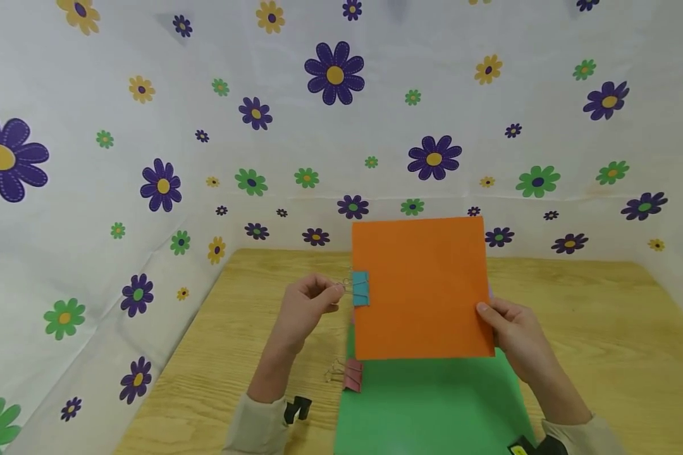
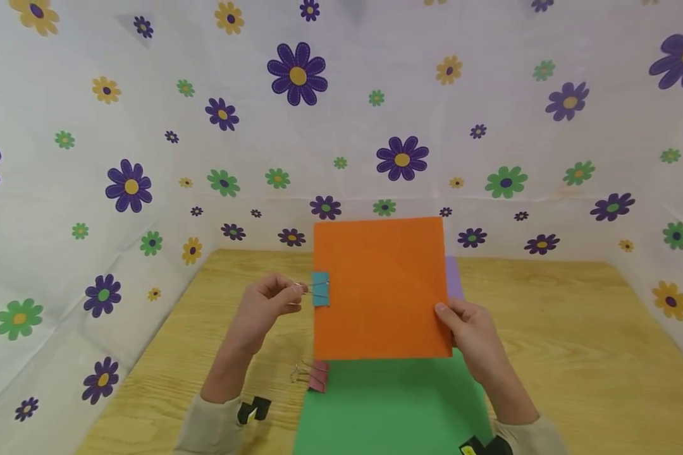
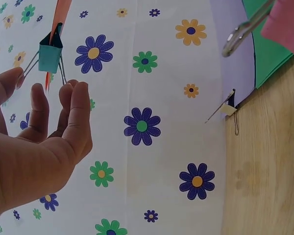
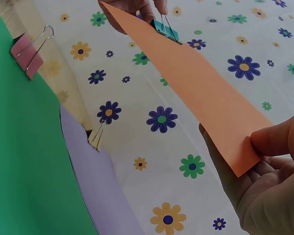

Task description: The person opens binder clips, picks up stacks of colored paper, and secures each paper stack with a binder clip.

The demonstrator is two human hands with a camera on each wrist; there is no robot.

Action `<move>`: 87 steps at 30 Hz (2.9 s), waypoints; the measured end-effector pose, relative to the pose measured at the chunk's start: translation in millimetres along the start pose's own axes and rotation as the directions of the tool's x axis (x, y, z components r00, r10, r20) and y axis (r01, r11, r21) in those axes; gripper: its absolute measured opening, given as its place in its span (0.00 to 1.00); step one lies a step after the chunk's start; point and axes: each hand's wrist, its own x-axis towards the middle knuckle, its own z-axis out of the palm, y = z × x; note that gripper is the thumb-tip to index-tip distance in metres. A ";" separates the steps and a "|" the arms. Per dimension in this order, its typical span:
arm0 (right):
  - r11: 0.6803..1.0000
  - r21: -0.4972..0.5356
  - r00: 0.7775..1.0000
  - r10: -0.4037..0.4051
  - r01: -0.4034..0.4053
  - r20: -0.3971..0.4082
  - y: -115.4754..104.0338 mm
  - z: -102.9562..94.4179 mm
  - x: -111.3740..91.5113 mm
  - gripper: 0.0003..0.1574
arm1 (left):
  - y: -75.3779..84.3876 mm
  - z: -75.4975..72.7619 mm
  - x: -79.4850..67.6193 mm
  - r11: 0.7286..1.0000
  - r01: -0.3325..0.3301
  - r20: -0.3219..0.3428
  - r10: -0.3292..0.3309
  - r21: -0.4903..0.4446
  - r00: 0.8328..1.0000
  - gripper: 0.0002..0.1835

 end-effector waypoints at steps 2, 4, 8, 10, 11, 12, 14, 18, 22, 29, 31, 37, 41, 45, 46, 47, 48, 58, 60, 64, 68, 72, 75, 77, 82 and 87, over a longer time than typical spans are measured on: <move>1.000 -0.015 1.000 0.004 -0.004 0.000 -0.1 -2.1 -1.0 0.29 | -0.5 1.4 0.2 1.000 0.007 0.007 -0.007 0.014 1.000 0.06; 0.999 -0.036 1.000 0.009 -0.009 -0.004 -0.2 -4.1 -2.1 0.30 | -0.4 3.2 0.3 1.000 0.011 0.021 -0.012 0.029 1.000 0.06; 0.997 -0.081 1.000 0.008 -0.009 -0.013 0.2 -9.1 -3.9 0.29 | 0.3 7.6 1.1 0.998 0.015 0.059 -0.019 0.063 0.998 0.07; 0.996 -0.085 1.000 0.006 -0.007 -0.016 -0.2 -11.5 -4.7 0.29 | 1.0 10.0 1.3 0.997 0.015 0.069 -0.021 0.078 0.997 0.07; 0.996 -0.087 1.000 0.005 -0.006 -0.016 -0.3 -12.7 -5.1 0.29 | 1.0 11.0 1.4 0.996 0.014 0.073 -0.021 0.084 0.997 0.08; 0.996 -0.084 1.000 0.005 -0.007 -0.017 -0.7 -13.5 -5.5 0.29 | 0.9 11.8 1.4 0.996 0.014 0.076 -0.021 0.092 0.997 0.08; 0.996 -0.085 1.000 0.006 -0.007 -0.016 -1.3 -15.2 -6.5 0.29 | 0.4 12.9 1.5 0.994 0.013 0.081 -0.021 0.104 0.996 0.08; 0.995 -0.096 1.000 0.005 -0.007 -0.018 -1.9 -18.9 -7.9 0.30 | -1.0 15.4 2.2 0.994 -0.002 0.098 -0.008 0.107 0.995 0.07; 0.994 -0.107 1.000 0.000 -0.002 -0.017 -1.3 -25.3 -10.0 0.29 | -0.3 21.2 2.5 0.994 -0.014 0.123 0.001 0.108 0.992 0.06; 0.995 -0.102 0.999 0.011 -0.015 -0.042 2.1 -40.1 -15.4 0.22 | 2.0 36.8 3.1 0.993 -0.009 0.155 -0.009 0.114 0.988 0.08; 0.995 -0.096 0.999 0.010 -0.015 -0.049 2.6 -44.2 -16.7 0.21 | 1.9 41.0 4.6 0.993 -0.012 0.161 -0.008 0.121 0.987 0.09; 0.998 -0.060 0.999 -0.002 0.000 -0.041 4.6 -57.4 -21.5 0.12 | 3.4 55.0 7.5 0.991 -0.020 0.178 -0.003 0.129 0.984 0.10; 0.997 -0.076 0.998 0.006 -0.010 -0.059 5.8 -67.2 -24.3 0.11 | 3.7 67.2 8.0 0.993 -0.011 0.162 -0.008 0.117 0.987 0.11; 0.994 -0.106 0.996 0.032 -0.041 -0.085 6.3 -77.8 -27.1 0.10 | 3.3 80.1 8.2 0.996 0.012 0.156 -0.026 0.093 0.987 0.11; 0.993 -0.113 0.996 0.036 -0.046 -0.087 6.8 -80.3 -28.1 0.10 | 3.0 83.0 7.9 0.996 0.016 0.159 -0.030 0.090 0.987 0.11; 0.993 -0.107 0.995 0.041 -0.051 -0.091 7.4 -82.7 -29.2 0.10 | 2.6 85.8 7.6 0.996 0.021 0.164 -0.035 0.088 0.986 0.11; 0.993 -0.107 0.995 0.044 -0.054 -0.092 8.0 -85.1 -30.3 0.10 | 2.2 88.7 7.5 0.996 0.022 0.169 -0.036 0.085 0.985 0.11; 0.983 -0.157 0.991 0.073 -0.091 -0.116 14.6 -105.9 -40.1 0.11 | -6.1 112.5 5.9 0.993 0.026 0.216 -0.050 0.116 0.975 0.11; 0.981 -0.164 0.989 0.090 -0.108 -0.116 15.5 -110.4 -42.4 0.11 | -9.3 117.7 6.5 0.990 0.019 0.240 -0.053 0.141 0.969 0.12; 0.973 -0.177 0.984 0.129 -0.150 -0.123 18.5 -119.0 -46.7 0.11 | -15.3 128.5 6.4 0.983 0.011 0.286 -0.065 0.185 0.956 0.12; 0.956 -0.223 0.976 0.165 -0.193 -0.139 23.7 -129.0 -49.0 0.21 | -20.7 139.7 6.1 0.980 0.018 0.328 -0.084 0.200 0.941 0.12; 0.945 -0.238 0.970 0.196 -0.226 -0.143 30.3 -141.4 -49.7 0.24 | -24.2 151.9 6.9 0.977 0.022 0.358 -0.099 0.212 0.928 0.12; 0.939 -0.250 0.968 0.206 -0.237 -0.147 35.0 -151.2 -50.3 0.23 | -27.0 162.0 7.7 0.973 0.039 0.365 -0.123 0.229 0.923 0.12; 0.932 -0.270 0.966 0.208 -0.244 -0.154 37.6 -157.7 -50.7 0.26 | -28.9 169.4 8.5 0.970 0.055 0.363 -0.142 0.239 0.921 0.11; 0.902 -0.331 0.959 0.234 -0.276 -0.162 41.7 -171.5 -50.5 0.41 | -35.2 187.8 9.5 0.963 0.081 0.353 -0.173 0.259 0.919 0.10; 0.876 -0.351 0.943 0.290 -0.330 -0.162 44.7 -184.9 -52.2 0.42 | -41.6 203.1 7.5 0.959 0.065 0.355 -0.164 0.275 0.920 0.11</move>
